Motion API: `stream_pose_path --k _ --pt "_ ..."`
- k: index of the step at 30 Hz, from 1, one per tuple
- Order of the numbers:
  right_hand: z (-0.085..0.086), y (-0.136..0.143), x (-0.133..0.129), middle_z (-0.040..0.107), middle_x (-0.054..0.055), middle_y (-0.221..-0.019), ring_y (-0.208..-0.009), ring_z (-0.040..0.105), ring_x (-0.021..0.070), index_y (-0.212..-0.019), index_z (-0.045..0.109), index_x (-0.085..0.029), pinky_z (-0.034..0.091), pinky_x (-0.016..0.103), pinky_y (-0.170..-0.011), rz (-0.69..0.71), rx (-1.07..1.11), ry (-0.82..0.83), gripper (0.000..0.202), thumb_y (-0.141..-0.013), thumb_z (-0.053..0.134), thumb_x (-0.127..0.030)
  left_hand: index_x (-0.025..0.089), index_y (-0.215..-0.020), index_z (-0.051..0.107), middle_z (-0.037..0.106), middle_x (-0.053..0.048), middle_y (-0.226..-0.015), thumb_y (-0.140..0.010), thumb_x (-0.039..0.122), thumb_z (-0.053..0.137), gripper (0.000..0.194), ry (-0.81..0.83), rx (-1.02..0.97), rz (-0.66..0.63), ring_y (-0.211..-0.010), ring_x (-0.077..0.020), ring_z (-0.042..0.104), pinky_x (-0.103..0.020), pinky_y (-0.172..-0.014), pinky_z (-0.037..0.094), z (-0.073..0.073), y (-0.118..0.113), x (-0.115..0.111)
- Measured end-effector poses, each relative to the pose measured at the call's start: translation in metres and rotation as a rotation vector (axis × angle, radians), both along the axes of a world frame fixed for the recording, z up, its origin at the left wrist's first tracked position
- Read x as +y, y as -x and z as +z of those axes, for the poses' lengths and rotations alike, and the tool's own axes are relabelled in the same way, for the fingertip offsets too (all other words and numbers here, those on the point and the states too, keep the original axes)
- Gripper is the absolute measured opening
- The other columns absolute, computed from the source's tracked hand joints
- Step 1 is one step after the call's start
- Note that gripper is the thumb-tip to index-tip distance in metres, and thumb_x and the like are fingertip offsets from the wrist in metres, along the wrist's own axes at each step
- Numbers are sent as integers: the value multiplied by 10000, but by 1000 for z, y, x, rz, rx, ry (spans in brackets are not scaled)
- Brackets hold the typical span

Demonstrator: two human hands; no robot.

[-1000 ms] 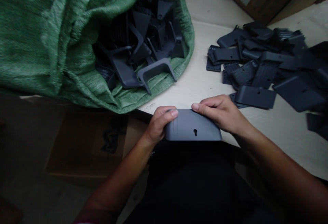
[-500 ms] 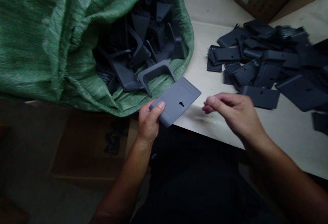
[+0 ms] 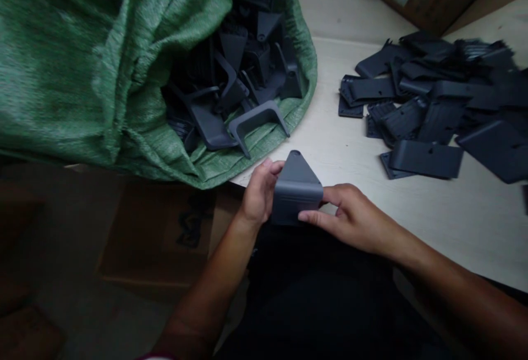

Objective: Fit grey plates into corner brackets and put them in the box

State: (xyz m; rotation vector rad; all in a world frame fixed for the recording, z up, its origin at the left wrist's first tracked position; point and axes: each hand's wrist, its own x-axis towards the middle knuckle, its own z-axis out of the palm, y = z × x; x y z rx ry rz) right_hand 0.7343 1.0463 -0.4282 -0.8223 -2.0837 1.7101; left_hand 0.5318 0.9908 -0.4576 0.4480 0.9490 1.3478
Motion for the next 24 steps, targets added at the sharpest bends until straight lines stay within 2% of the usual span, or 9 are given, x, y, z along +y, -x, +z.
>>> stream_pose_path --k 1,3,6,8,11,15,20,24 --pt "0 -1 0 707 20 -712 -656 625 179 -893 826 -181 491 290 -666 51 -50 -94 203 -929 814 -381 130 -1049 755 791 -140 -902 -889 694 639 599 33 -33 -48 -812 -294 748 -375 -753 576 2 -1 4" --pt "-1 -2 0 720 29 -766 -691 627 187 -917 821 -189 481 295 -691 134 -101 -158 181 -941 795 -366 116 -1106 725 807 -172 -953 -870 602 680 542 68 -90 -123 -878 -311 768 -395 -825 590 7 -4 11" --pt "-1 0 -2 722 23 -823 -750 636 193 -956 815 -188 490 290 -728 106 -32 -28 246 -971 765 -428 170 -956 648 786 -118 -796 -831 385 683 251 35 -136 -49 -853 -285 770 -416 -929 587 13 -11 17" --pt "-3 2 -7 723 28 -882 -836 646 204 -971 802 -178 499 286 -773 46 84 111 298 -1001 726 -465 200 -874 575 743 -72 -688 -818 318 641 146 -1 -119 23 -763 -256 748 -441 -960 588 15 -18 18" --pt "-8 6 -20 718 36 -938 -898 630 208 -998 775 -172 503 290 -831 -85 234 257 313 -1008 718 -480 209 -865 550 727 -56 -668 -856 303 577 98 -53 -42 104 -681 -228 706 -465 -951 601 17 -29 15" --pt "-12 11 -34 699 40 -897 -866 609 217 -963 746 -179 501 312 -824 -236 288 235 355 -984 736 -534 214 -879 550 722 -44 -676 -917 285 523 85 -97 54 234 -690 -228 699 -477 -938 611 23 -37 9" --pt "-8 15 -30 678 30 -829 -777 578 201 -877 752 -187 492 306 -741 -258 260 129 348 -940 791 -527 220 -872 542 708 -32 -664 -905 299 521 88 -136 62 241 -677 -219 692 -447 -923 614 32 -34 12" --pt "-13 16 -28 723 39 -948 -898 628 231 -962 770 -203 518 321 -814 -240 258 151 326 -846 908 -475 221 -865 540 714 -35 -662 -907 286 505 85 -172 80 239 -683 -226 701 -454 -928 609 29 -35 14"
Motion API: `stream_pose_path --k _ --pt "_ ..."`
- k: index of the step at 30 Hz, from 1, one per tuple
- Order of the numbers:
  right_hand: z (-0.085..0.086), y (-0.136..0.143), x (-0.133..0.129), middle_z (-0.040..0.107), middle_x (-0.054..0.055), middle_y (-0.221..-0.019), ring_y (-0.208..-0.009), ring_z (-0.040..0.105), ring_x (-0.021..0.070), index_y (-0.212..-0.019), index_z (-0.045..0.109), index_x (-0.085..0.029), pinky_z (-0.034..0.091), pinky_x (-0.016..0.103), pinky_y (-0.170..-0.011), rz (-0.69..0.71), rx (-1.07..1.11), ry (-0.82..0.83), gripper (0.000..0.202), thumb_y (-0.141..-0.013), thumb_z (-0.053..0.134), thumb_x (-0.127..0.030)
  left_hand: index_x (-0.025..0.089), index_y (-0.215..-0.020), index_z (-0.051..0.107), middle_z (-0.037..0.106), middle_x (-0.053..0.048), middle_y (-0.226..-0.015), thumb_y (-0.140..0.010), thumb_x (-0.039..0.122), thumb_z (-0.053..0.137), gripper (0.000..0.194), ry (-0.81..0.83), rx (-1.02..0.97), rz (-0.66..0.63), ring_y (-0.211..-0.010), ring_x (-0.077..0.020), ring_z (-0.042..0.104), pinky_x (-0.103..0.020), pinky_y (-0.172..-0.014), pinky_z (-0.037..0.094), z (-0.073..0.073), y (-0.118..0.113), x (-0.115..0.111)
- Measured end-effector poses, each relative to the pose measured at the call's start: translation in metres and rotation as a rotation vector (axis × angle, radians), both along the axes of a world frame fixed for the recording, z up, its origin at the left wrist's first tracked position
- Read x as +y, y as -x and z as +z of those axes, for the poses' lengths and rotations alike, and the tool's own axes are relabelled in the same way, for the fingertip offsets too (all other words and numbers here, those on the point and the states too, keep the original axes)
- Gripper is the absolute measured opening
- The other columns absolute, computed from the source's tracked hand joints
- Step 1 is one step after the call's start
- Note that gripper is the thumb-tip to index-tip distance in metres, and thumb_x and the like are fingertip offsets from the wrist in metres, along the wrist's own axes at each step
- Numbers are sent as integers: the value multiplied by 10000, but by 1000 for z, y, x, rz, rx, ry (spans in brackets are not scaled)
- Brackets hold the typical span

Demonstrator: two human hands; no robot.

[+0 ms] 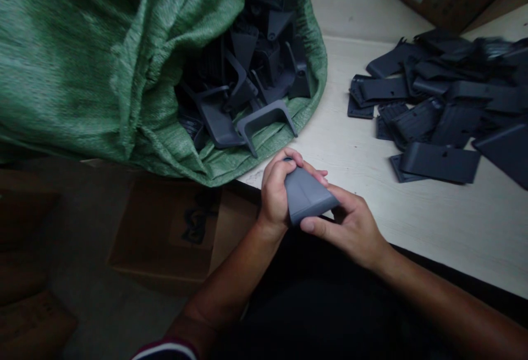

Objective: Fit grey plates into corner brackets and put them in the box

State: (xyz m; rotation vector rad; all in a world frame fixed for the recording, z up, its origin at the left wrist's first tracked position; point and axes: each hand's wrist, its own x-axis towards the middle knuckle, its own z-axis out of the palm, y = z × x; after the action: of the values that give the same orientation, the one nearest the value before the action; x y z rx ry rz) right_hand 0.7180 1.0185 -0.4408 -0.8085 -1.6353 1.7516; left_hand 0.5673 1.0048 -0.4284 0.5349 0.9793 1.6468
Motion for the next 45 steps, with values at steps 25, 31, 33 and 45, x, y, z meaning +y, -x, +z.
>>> stream_pose_path --k 25,31,33,45 --pt "11 -26 17 762 44 -963 -894 679 217 -1089 828 -199 544 285 -833 227 -77 75 313 -1032 703 -481 221 -819 529 686 -36 -618 -771 297 554 93 233 -282 -12 -668 -224 696 -414 -852 616 -10 -2 -1" --pt "5 -24 19 711 38 -891 -816 645 201 -1003 805 -185 529 287 -746 219 -20 339 388 -990 733 -566 214 -814 550 712 -50 -664 -738 274 575 101 343 -412 -16 -713 -254 739 -420 -835 616 -22 -6 1" --pt "5 -27 22 695 38 -872 -803 631 199 -956 787 -186 520 284 -724 224 -44 354 418 -992 716 -597 216 -819 552 707 -42 -673 -728 263 588 109 367 -465 -19 -738 -268 753 -429 -839 616 -26 -4 2" --pt "-1 -34 16 442 -19 -647 -592 383 130 -699 570 -195 327 261 -531 54 -225 194 595 -999 616 -707 186 -773 620 627 -21 -612 -742 286 616 104 607 -533 68 -552 -215 621 -417 -817 581 -48 -7 8"
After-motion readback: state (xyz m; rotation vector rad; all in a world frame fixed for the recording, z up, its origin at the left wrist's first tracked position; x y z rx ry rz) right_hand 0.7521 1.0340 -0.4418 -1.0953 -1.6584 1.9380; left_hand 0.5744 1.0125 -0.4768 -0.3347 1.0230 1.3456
